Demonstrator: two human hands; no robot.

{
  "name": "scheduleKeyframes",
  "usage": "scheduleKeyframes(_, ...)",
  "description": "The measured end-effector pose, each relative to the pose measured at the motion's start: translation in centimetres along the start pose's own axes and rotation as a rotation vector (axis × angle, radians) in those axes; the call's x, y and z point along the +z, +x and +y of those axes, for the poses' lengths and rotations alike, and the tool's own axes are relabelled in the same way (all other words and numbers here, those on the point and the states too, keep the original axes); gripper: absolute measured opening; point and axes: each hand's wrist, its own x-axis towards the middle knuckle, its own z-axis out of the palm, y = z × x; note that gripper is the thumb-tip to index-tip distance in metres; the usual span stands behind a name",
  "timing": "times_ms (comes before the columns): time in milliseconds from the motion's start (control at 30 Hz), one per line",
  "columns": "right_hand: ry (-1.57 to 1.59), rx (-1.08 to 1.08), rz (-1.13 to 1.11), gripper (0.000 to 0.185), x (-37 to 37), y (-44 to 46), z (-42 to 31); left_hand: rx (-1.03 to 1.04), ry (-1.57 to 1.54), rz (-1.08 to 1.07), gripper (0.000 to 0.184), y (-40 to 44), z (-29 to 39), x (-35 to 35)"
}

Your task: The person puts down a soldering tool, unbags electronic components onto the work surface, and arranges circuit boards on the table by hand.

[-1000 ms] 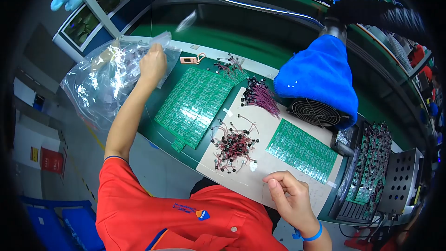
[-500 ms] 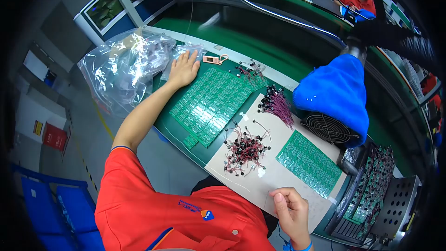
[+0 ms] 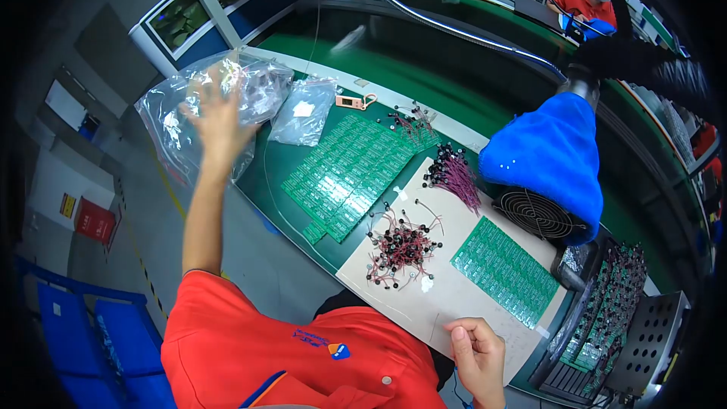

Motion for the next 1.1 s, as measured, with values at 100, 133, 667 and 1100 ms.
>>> scheduleKeyframes(100,0.006,-0.007,-0.014,0.018,0.0,-0.1,0.1,-0.265,-0.100,-0.110,0.075,4.3,-6.7,4.7)
scheduleKeyframes(133,0.013,-0.006,-0.020,0.018,0.0,0.0,0.1,-0.292,-0.356,-0.129,0.066,5.8,-9.3,6.6)
scheduleKeyframes(667,-0.105,-0.059,0.007,0.014,0.1,-0.2,2.2,0.093,-0.352,-0.372,0.034,8.1,-8.4,14.5)
scheduleKeyframes(1100,-0.139,-0.087,0.047,0.013,0.2,-0.9,2.4,0.442,-0.780,-0.189,0.048,1.6,6.0,12.9)
